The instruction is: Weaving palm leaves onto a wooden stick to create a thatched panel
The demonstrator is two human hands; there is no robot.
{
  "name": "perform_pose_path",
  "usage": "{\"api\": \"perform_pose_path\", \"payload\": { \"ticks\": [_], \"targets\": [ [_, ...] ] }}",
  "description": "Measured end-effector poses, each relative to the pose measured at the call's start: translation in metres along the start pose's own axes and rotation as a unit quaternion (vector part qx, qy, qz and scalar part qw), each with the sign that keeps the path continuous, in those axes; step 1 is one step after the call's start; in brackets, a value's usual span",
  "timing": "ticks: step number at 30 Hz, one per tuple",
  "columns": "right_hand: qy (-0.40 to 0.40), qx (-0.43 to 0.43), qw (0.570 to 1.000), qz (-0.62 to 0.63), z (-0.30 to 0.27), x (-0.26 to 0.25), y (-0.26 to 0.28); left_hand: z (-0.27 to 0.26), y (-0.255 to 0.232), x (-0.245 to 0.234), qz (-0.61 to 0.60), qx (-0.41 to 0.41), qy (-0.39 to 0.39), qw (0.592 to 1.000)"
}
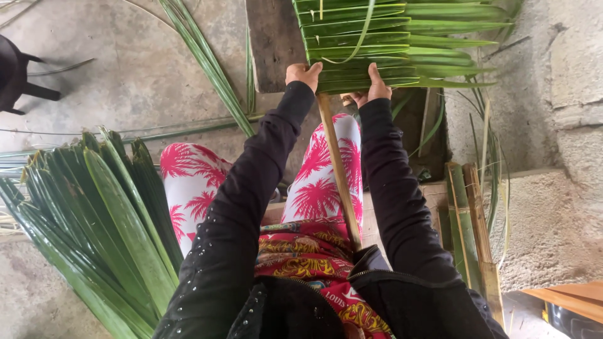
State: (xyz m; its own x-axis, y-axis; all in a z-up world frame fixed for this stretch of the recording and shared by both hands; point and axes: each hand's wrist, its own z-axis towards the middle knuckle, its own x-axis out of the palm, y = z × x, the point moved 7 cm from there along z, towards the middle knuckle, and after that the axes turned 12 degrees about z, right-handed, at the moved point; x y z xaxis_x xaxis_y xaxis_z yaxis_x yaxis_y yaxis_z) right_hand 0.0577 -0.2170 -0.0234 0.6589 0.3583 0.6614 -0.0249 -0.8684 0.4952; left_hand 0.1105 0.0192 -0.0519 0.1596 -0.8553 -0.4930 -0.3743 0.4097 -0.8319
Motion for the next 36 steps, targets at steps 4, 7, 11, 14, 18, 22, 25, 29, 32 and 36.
{"api": "perform_pose_path", "payload": {
  "ticks": [4,7,11,14,18,22,25,29,32,36],
  "targets": [
    [-0.002,0.000,1.000,0.004,-0.001,0.005,0.004,0.005,-0.001,0.002,-0.002,0.019,-0.017,1.000],
    [-0.006,0.017,0.999,-0.042,-0.015,0.004,0.004,0.000,0.005,0.003,0.011,0.002,-0.019,1.000],
    [-0.009,0.037,0.992,-0.122,-0.038,0.016,0.006,-0.001,0.003,0.002,-0.003,0.010,-0.040,0.999],
    [0.026,0.105,0.981,-0.158,-0.045,0.016,-0.017,-0.002,0.002,0.001,-0.029,0.008,-0.037,0.999],
    [0.049,0.270,0.958,-0.081,-0.083,0.043,-0.060,-0.003,0.004,-0.001,-0.040,-0.011,-0.031,0.999],
    [0.114,0.258,0.959,-0.036,-0.026,0.031,-0.099,0.002,0.006,0.000,-0.034,-0.020,-0.005,0.999],
    [-0.020,0.164,0.982,-0.095,-0.008,0.016,-0.096,0.014,0.035,0.020,-0.019,-0.084,0.036,0.996],
    [-0.085,0.041,0.969,-0.229,0.002,0.004,-0.080,-0.026,0.002,-0.047,0.005,-0.038,-0.072,0.997],
    [-0.096,0.018,0.949,-0.300,-0.015,0.010,-0.073,-0.012,0.032,-0.097,0.189,-0.008,-0.259,0.947],
    [-0.092,0.014,0.939,-0.332,-0.039,0.039,-0.072,0.058,0.158,-0.095,0.160,-0.130,-0.106,0.973]
  ]
}}
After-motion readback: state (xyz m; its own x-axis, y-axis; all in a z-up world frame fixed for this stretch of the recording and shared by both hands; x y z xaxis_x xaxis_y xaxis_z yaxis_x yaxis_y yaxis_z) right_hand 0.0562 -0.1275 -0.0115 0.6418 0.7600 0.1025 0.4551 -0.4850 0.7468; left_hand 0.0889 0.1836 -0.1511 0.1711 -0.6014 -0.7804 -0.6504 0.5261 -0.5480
